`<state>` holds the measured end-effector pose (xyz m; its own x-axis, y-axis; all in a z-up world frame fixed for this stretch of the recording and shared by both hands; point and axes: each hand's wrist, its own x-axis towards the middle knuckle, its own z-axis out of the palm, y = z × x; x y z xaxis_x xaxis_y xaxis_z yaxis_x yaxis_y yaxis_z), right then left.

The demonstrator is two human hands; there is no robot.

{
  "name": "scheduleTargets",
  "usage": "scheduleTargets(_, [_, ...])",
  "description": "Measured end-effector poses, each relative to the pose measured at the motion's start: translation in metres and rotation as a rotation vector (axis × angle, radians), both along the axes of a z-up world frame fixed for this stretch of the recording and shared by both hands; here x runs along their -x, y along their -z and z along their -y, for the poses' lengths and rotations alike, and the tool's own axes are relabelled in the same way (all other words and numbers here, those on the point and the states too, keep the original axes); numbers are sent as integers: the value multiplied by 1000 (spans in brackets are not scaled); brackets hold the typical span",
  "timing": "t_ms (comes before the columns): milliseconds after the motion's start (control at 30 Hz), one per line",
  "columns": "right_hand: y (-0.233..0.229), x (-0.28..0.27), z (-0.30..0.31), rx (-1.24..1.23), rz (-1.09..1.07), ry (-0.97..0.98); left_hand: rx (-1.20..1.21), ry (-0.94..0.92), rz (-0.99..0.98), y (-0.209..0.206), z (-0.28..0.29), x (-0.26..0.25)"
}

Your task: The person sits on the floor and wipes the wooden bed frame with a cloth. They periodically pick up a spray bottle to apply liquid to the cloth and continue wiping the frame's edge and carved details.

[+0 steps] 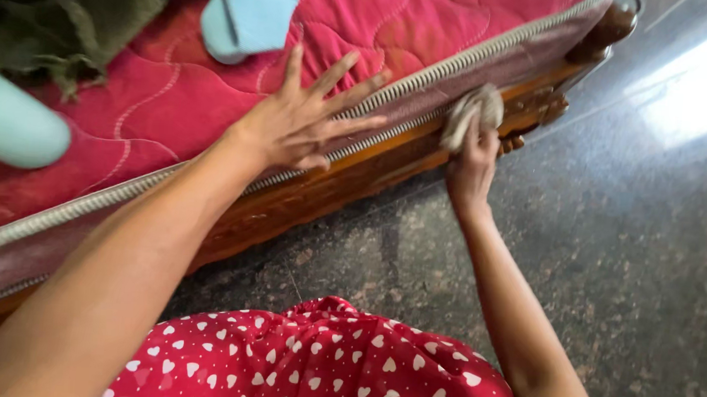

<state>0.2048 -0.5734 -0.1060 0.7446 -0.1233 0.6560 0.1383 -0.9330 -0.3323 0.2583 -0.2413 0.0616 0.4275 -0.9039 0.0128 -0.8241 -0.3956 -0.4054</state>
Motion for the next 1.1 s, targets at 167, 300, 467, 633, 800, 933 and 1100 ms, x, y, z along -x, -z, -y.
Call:
scheduleTargets(167, [0,-10,-5,-266,39,4,109,12,-47,4,55,-28])
scheduleTargets(300, [25,7,-23,-282,14,-157,190,39,16,12,56,-33])
scheduleTargets(467, [42,-56,88,63,199,126,234,51,20,15,52,-31])
scheduleTargets(633, [52,-98,166,-236,-69,336,244,58,39,11,55,-28])
scheduleTargets(800, [83,-49,42,-284,157,156,253,62,59,22,50,-31])
scheduleTargets(933, [80,-3,-11,-213,41,-60,302,84,99,26,59,-37])
scheduleTargets(1100, [66,-54,60,-159,16,256,324,90,118,36,58,-39])
